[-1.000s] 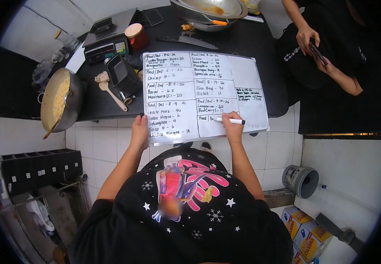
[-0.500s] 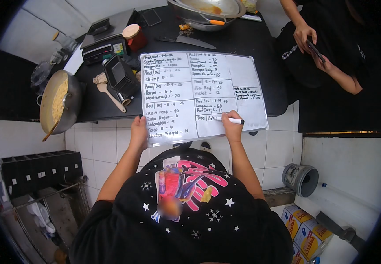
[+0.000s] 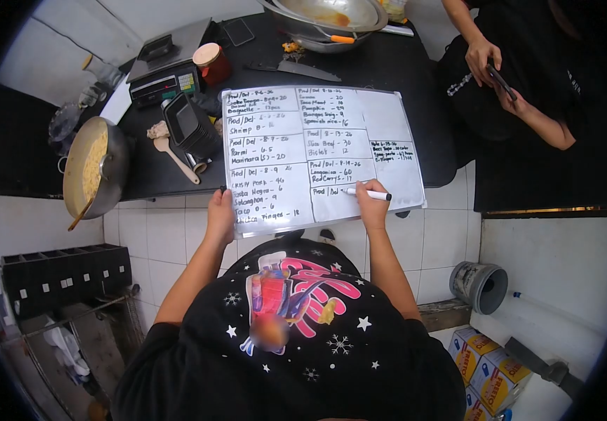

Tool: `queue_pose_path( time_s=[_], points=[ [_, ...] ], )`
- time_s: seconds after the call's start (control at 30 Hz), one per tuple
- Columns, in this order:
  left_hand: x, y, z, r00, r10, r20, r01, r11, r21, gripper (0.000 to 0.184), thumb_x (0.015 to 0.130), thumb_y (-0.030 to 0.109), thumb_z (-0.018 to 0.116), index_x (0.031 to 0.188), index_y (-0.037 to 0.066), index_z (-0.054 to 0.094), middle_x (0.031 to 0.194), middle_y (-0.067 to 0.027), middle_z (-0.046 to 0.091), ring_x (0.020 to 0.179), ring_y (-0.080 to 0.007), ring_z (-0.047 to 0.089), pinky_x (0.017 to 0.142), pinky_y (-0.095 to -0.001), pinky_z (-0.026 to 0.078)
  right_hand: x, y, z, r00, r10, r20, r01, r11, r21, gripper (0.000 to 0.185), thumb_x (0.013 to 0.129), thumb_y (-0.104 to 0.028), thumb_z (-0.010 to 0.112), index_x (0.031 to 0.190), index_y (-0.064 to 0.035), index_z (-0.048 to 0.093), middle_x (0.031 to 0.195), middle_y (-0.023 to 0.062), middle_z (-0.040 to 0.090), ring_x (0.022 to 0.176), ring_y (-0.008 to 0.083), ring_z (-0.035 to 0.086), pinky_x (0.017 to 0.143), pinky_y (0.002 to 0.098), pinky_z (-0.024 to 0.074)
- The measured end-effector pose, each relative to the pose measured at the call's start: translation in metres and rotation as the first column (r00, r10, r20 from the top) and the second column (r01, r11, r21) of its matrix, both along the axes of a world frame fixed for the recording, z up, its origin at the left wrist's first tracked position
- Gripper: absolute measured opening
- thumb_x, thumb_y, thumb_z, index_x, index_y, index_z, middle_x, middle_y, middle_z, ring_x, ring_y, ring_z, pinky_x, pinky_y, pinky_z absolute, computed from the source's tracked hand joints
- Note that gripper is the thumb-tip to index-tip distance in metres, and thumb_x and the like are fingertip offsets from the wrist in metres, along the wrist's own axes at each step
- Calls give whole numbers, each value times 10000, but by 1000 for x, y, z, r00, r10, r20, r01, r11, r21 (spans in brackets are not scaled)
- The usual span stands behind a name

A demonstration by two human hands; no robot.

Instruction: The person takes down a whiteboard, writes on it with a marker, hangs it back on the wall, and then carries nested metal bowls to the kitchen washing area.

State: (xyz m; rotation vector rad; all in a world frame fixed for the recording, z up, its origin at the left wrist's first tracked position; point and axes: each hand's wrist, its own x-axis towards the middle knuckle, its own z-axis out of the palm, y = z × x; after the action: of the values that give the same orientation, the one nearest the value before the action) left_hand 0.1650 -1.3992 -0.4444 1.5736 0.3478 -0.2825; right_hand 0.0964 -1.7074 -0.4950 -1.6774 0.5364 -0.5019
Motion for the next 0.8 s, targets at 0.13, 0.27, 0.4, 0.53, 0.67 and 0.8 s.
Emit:
queue_pose_path(
  time_s=[0.13, 0.27, 0.4, 0.53, 0.67, 0.8],
  points=[
    [-1, -4, 6, 1000, 11, 5, -11, 1000, 11, 203, 910, 147, 367, 1005, 9, 481, 881, -81, 594, 749, -133, 575, 685, -263, 466, -4, -7, 10, 997, -45, -59, 55, 981, 184, 233, 746, -100, 622, 572, -38, 480, 529, -14, 479, 511, 57, 394, 477, 231, 347],
    [0, -2, 2, 1000, 10, -5, -10, 1000, -19, 199, 912, 148, 363, 993, 10, 481, 870, -79, 595, 728, -128, 577, 667, -257, 471, -3, -7, 7, 998, -55, -27, 57, 996, 65, 236, 743, -94, 621, 568, -39, 474, 523, -14, 473, 509, 55, 390, 470, 235, 347],
    [0, -3, 3, 1000, 9, -3, -9, 1000, -14, 196, 914, 150, 359, 977, 10, 481, 858, -77, 595, 705, -125, 581, 648, -251, 476, -4, -8, 0, 999, -28, -19, 29, 999, 36, 238, 733, -88, 623, 562, -39, 465, 517, -14, 458, 510, 56, 386, 466, 239, 344],
    [0, -2, 4, 1000, 2, -1, -2, 1000, -4, 195, 916, 149, 355, 970, 10, 481, 857, -79, 595, 707, -127, 583, 646, -252, 477, -4, -10, 2, 999, -15, -40, 17, 999, 52, 241, 730, -86, 622, 560, -39, 459, 511, -16, 440, 509, 57, 376, 465, 241, 338],
    [-1, -3, 2, 1000, 9, 2, -9, 1000, 1, 194, 915, 148, 357, 969, 10, 481, 859, -79, 596, 708, -128, 581, 647, -251, 477, -1, -9, -2, 998, -57, -29, 58, 997, 59, 250, 732, -85, 617, 554, -40, 447, 506, -16, 433, 503, 54, 370, 460, 240, 331],
    [0, -2, 2, 1000, 2, 9, -2, 1000, -12, 192, 913, 146, 360, 974, 8, 479, 869, -80, 595, 711, -128, 580, 656, -252, 476, -3, -7, 13, 996, -83, -22, 86, 974, 209, 246, 735, -78, 613, 559, -40, 445, 506, -16, 438, 501, 53, 379, 460, 235, 331]
  ],
)
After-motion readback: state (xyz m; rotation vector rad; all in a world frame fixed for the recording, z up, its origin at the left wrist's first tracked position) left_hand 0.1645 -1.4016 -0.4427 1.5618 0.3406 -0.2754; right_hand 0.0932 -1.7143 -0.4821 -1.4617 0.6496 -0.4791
